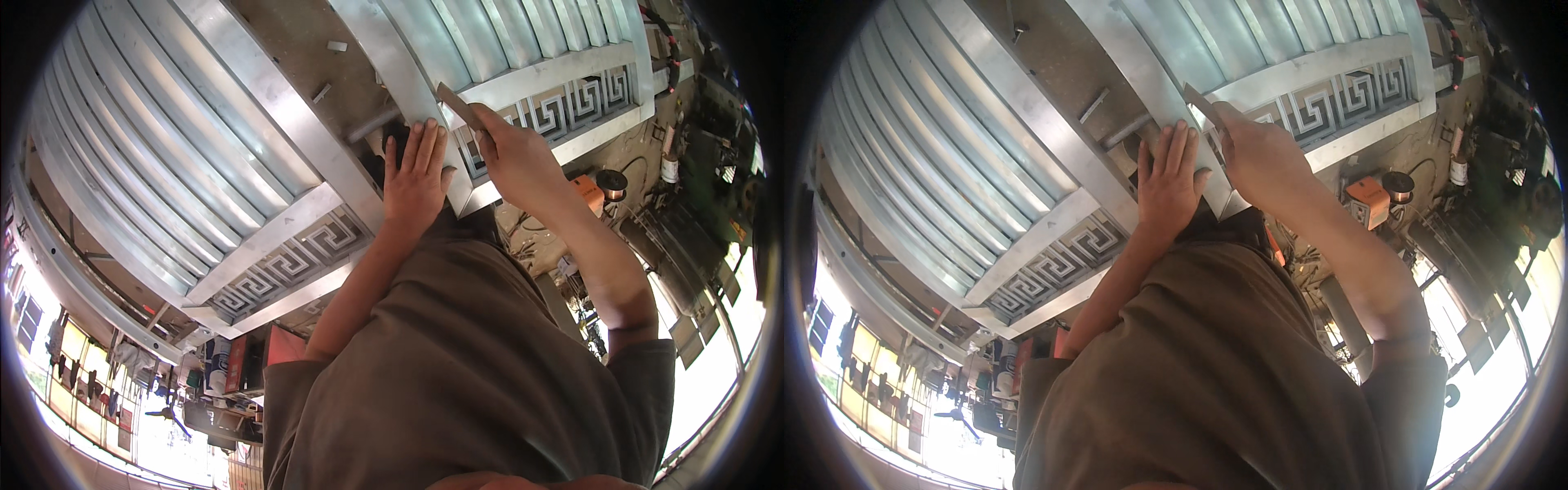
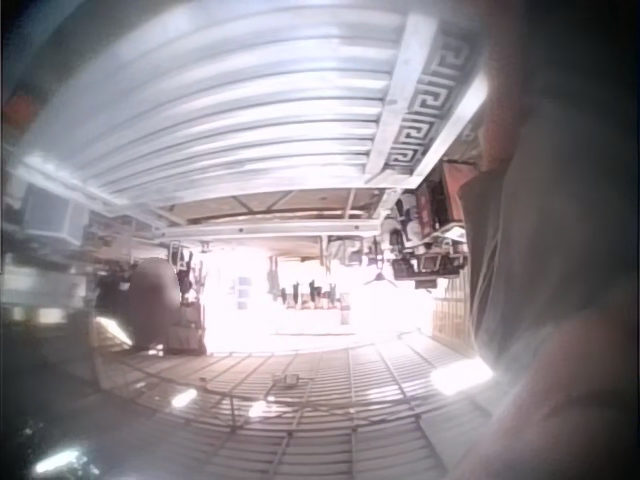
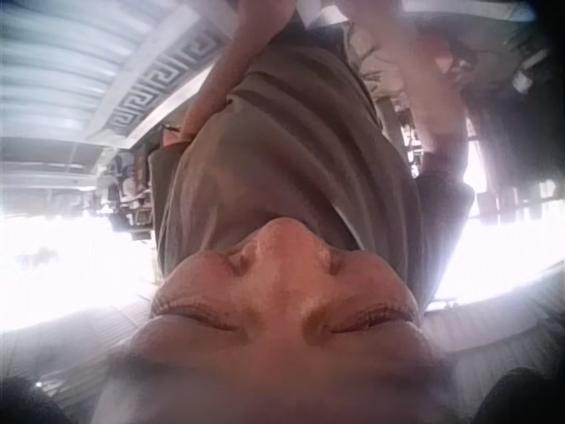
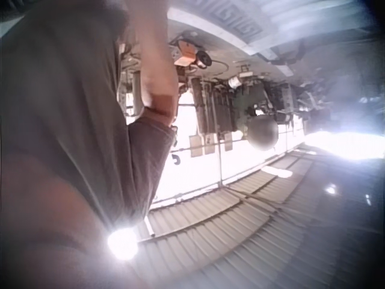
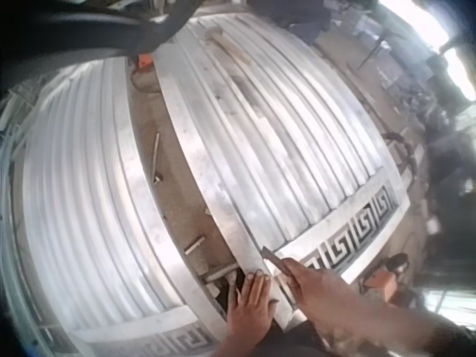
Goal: The person assembles a large metal panel with a Greek key pattern, using a pneumatic nail gun to fasten components and a metal file to smooth edges. The person positions the panel, fastens it, and then files the edges to ensure a smooth finish.
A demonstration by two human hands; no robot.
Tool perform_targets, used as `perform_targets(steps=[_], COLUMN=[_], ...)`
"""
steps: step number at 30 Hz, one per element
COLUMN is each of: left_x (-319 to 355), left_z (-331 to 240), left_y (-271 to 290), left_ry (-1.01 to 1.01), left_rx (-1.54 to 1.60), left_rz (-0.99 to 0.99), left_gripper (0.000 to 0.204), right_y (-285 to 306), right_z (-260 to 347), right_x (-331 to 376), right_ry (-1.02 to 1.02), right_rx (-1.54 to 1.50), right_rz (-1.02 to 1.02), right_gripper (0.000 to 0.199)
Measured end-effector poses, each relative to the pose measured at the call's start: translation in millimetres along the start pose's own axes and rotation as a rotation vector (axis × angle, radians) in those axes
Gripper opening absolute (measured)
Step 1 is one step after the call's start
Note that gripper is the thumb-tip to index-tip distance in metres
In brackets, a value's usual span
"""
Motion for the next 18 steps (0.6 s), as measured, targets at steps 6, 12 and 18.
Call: perform_targets(steps=[6, 12, 18], left_x=[0.3, 0.4, 0.6], left_z=[0.7, 2.2, 2.7], left_y=[-1.7, -1.9, -2.3], left_ry=[-0.026, -0.039, -0.039], left_rx=[0.005, 0.002, 0.004], left_rz=[-0.002, 0.0, 0.012], left_gripper=[0.076, 0.076, 0.075], right_y=[9.6, 6.8, 9.7], right_z=[2.4, -3.2, -6.7], right_x=[-1.8, -7.9, -18.0], right_ry=[0.049, 0.051, 0.113], right_rx=[-0.022, -0.015, 0.082], right_rz=[0.037, 0.064, 0.105], right_gripper=[0.035, 0.035, 0.034])
Point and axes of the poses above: each hand's wrist, its own x-axis away from the middle knuckle, its own y-axis out of the back of the hand, z = x × y, the point moved 1 cm from there along -x, towards the middle knuckle, and after that the axes turned 15 degrees about -y, right-handed, at the moved point
